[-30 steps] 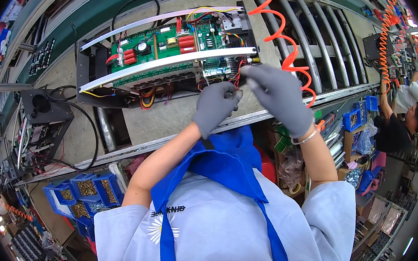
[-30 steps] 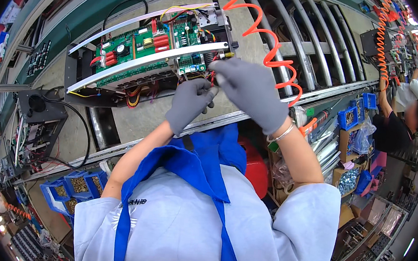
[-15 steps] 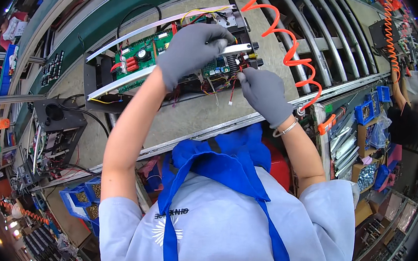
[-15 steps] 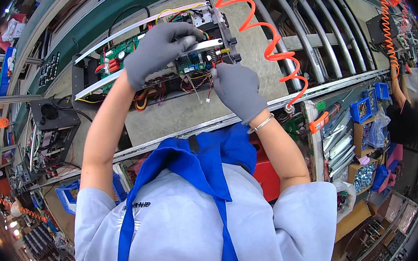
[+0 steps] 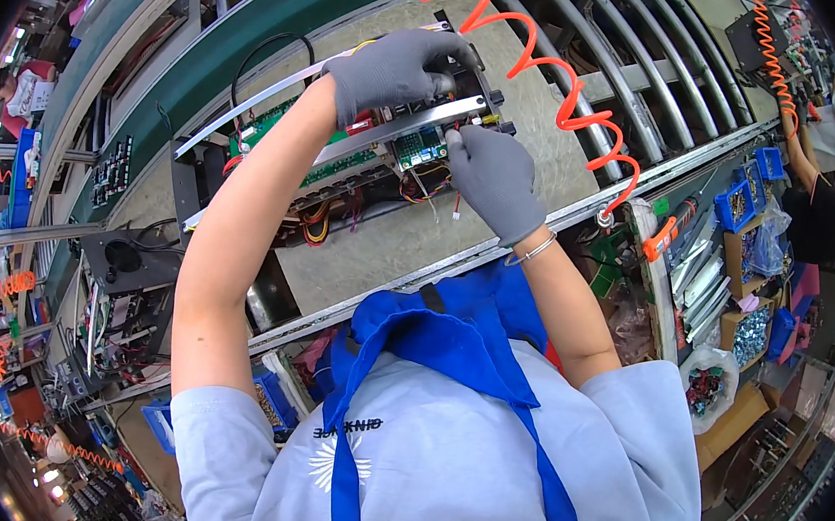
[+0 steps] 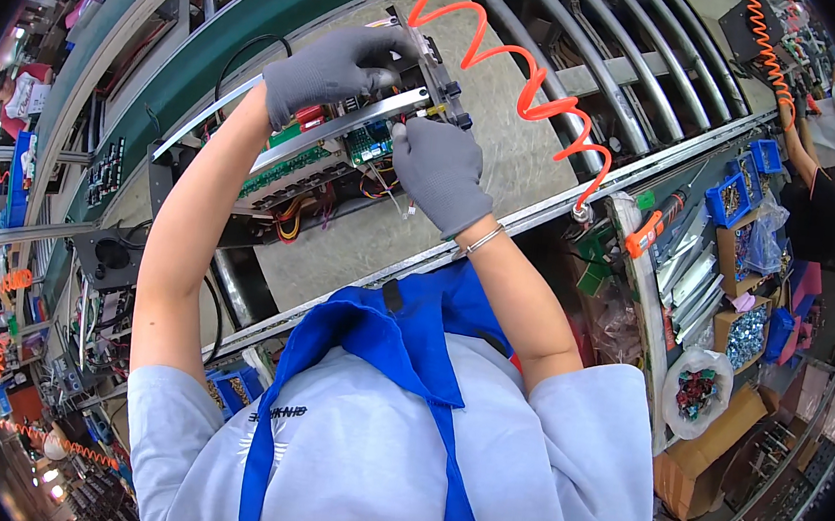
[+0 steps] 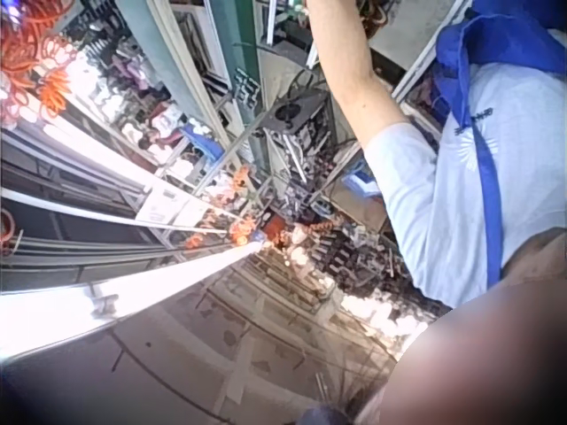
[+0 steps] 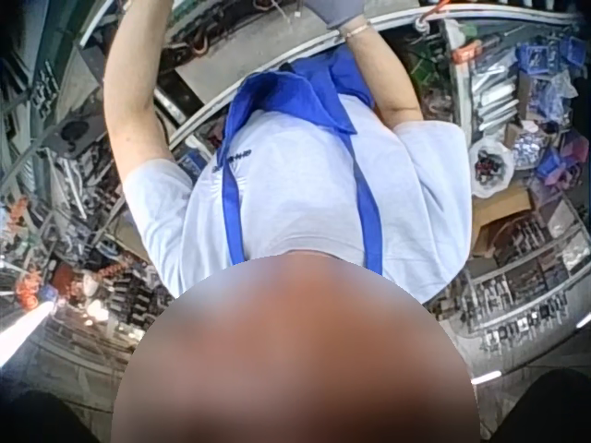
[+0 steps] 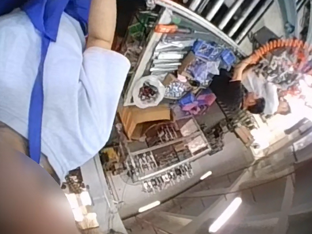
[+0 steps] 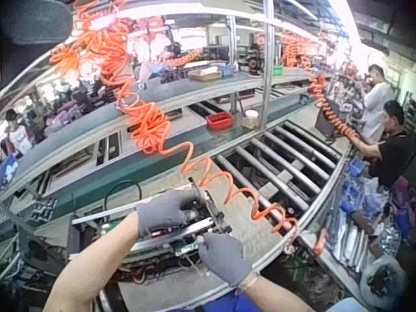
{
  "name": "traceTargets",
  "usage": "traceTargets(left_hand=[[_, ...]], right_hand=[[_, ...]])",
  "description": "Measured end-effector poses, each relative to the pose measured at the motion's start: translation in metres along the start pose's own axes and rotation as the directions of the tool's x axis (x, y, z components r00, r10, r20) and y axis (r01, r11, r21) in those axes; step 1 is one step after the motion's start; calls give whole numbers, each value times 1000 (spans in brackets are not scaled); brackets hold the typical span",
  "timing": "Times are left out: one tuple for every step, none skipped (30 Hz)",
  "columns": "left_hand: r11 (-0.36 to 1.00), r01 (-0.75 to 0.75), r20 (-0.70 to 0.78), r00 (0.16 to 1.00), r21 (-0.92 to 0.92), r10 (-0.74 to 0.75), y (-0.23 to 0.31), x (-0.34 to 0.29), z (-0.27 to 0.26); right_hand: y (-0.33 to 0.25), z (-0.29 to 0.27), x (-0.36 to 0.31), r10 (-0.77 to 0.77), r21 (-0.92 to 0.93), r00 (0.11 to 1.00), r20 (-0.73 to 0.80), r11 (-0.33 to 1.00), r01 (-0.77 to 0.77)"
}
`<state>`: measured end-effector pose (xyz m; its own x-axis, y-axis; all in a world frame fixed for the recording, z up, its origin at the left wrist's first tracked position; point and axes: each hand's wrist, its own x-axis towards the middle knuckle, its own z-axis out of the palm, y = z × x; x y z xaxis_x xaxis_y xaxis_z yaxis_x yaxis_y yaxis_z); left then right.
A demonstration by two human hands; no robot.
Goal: The person assembles electronic components on a workbench, connecting wires to circuit boards and securing them within a metal frame. They handle multiple wires and boards, organizing and attaching them to the assembly.
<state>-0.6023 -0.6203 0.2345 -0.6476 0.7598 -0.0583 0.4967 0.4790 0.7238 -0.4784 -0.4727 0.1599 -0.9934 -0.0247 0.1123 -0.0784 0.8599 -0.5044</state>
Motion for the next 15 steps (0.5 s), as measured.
traceTargets(left_hand=[[997,0,-23,1000,76,2,-1,0,1],[988,1,-46,999,153,6,-2,0,2],[974,5,-68,998,228,11,-5,-1,4],[963,-24,13,1000,268,22,-8,0,5],[951,-56,94,995,305,29,-11,0,5],[936,-90,174,984,340,32,-14,1,5],[964,-98,188,981,249,51,-12,0,4],[982,-104,200,977,155,72,-9,-1,2],[992,-108,210,973,61,93,-8,-2,0],[987,-133,232,966,88,110,-9,-2,-2],[983,-133,231,968,125,101,-8,-3,-2],[978,-132,230,969,162,93,-7,-3,-2],[971,-131,224,971,200,85,-5,-4,-2],[983,-99,176,982,155,71,-8,-5,-2],[992,-69,129,990,109,55,-13,-7,-3]], right_hand=[[-1,0,0,5,-14,1000,12,1000,-5],[-3,-1,0,10,-28,1000,24,1000,-9],[-4,-1,0,15,-42,999,36,999,-13],[-4,-1,0,10,-40,999,36,999,-8],[-3,-1,1,4,-38,999,37,999,-3],[-3,-1,1,-1,-36,999,38,999,2],[-2,0,1,2,-30,1000,29,1000,-2],[-1,2,1,6,-25,1000,20,1000,-5],[0,3,1,9,-20,1000,11,1000,-9],[0,4,1,7,-2,1000,-4,1000,-7],[0,6,1,6,15,1000,-19,1000,-6],[0,6,1,4,33,999,-35,999,-3],[1,6,0,11,74,1000,-25,997,-9],[2,6,0,17,115,1000,-15,993,-15],[2,4,-2,22,156,1000,-4,987,-21]])
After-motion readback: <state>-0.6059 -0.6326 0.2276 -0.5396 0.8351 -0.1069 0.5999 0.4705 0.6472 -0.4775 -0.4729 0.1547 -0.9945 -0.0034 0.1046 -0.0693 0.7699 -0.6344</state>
